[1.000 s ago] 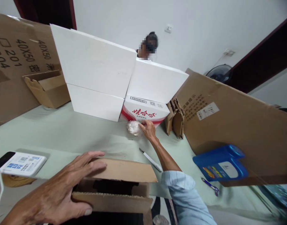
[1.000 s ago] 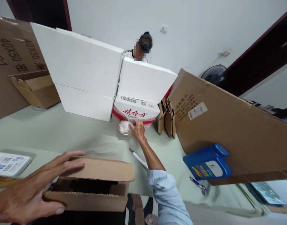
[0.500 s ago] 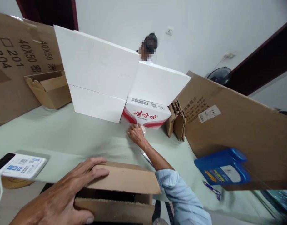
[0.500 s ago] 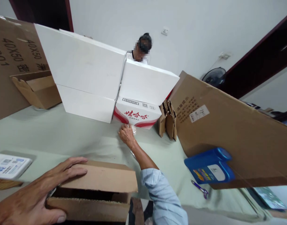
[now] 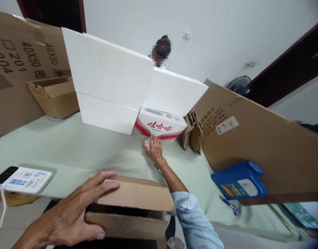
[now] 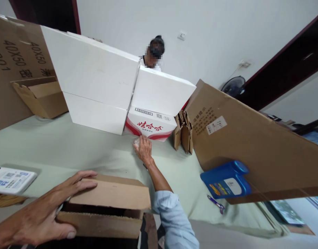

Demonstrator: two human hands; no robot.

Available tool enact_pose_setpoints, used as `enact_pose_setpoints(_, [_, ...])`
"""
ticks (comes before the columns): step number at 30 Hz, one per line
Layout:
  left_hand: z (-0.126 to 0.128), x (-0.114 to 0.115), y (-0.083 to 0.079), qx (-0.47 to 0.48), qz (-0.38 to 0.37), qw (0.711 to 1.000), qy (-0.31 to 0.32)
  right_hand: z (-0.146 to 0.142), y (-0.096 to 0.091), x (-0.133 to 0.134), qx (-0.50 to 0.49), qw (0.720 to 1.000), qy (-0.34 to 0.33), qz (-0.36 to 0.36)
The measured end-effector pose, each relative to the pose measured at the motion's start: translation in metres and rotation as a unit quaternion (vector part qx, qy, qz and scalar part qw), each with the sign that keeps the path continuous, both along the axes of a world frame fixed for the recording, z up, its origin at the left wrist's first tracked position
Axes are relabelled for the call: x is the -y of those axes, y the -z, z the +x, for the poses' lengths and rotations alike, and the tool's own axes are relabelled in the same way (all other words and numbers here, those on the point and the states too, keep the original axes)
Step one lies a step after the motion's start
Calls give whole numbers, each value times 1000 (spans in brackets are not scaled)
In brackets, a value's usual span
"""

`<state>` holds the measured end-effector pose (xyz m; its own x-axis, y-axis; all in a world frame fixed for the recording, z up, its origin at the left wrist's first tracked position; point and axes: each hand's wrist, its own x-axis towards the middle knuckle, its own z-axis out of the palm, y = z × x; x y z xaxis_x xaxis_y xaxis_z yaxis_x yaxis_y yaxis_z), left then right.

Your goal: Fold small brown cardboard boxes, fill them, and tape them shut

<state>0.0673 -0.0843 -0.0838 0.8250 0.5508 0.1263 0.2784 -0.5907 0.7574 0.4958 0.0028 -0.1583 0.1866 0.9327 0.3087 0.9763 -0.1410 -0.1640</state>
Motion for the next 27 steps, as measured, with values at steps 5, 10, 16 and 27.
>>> enact_pose_setpoints(5, [0,-4,-11,23,12,1000,-11,-9,-27,0,-77,997,-1,30])
enact_pose_setpoints(10, [-4,1,-19,91,34,994,-56,-22,-59,95,-276,926,10,257])
enact_pose_setpoints(16, [-6,3,-26,102,17,995,10,-79,-101,236,-312,901,-61,295])
enact_pose_setpoints(27, [8,-17,-56,-6,52,997,52,-102,-144,237,10,943,-331,-16])
